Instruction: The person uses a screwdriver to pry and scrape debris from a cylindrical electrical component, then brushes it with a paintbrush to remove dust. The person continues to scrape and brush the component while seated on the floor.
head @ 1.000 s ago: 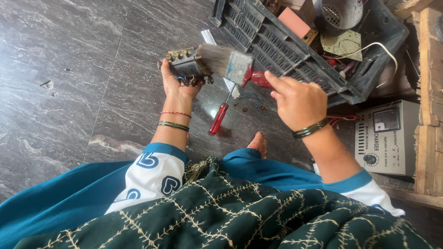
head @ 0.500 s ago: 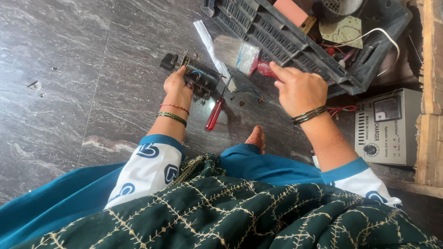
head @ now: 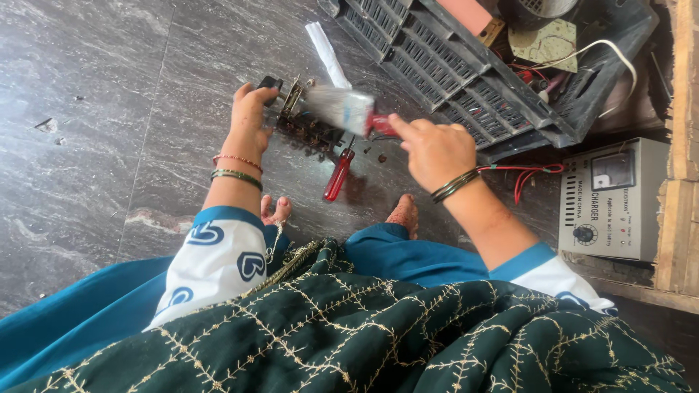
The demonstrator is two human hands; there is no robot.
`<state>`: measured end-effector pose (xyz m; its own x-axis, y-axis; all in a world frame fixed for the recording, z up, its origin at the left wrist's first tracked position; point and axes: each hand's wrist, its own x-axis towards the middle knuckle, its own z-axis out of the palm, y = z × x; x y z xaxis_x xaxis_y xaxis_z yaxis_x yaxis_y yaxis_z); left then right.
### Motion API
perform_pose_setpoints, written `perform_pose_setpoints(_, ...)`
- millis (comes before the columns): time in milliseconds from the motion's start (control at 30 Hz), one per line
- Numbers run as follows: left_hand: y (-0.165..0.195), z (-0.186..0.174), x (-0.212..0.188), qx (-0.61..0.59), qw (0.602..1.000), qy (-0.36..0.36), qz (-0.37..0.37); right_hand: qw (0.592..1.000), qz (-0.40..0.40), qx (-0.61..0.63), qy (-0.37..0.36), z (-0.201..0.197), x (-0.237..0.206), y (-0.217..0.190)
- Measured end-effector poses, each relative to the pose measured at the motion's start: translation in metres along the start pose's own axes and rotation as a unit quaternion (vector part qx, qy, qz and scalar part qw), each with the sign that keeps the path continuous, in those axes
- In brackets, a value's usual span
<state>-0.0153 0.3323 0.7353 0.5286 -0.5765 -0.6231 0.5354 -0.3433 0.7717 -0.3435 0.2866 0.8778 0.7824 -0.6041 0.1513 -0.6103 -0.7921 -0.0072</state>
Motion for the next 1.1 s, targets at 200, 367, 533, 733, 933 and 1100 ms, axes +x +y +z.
perform_pose_setpoints(200, 0.015, 0.011, 0.004, 0.014, 0.998, -0.039, -0.036, 0.998, 0.061, -0.019, 0.016, -0.010, -0.004, 0.022)
perform_pose_setpoints(367, 0.025, 0.012, -0.011, -0.057, 0.997, -0.035, -0.048, 0.999, 0.026, -0.005, 0.046, -0.016, -0.005, 0.016)
perform_pose_setpoints(533, 0.039, 0.015, -0.031, -0.061, 0.996, -0.013, -0.063, 0.998, 0.032, -0.003, 0.048, -0.025, 0.007, 0.017)
perform_pose_setpoints(733, 0.042, 0.042, -0.047, -0.065, 0.998, -0.014, -0.020, 0.993, 0.013, 0.018, 0.113, -0.025, 0.016, 0.036)
perform_pose_setpoints(933, 0.050, 0.087, -0.068, 0.071, 0.993, -0.084, -0.042, 0.989, -0.025, 0.018, 0.147, -0.036, 0.011, 0.060)
perform_pose_setpoints(1100, 0.056, 0.103, -0.105, 0.135, 0.982, -0.105, 0.084, 0.983, -0.029, 0.009, 0.181, -0.042, 0.006, 0.064)
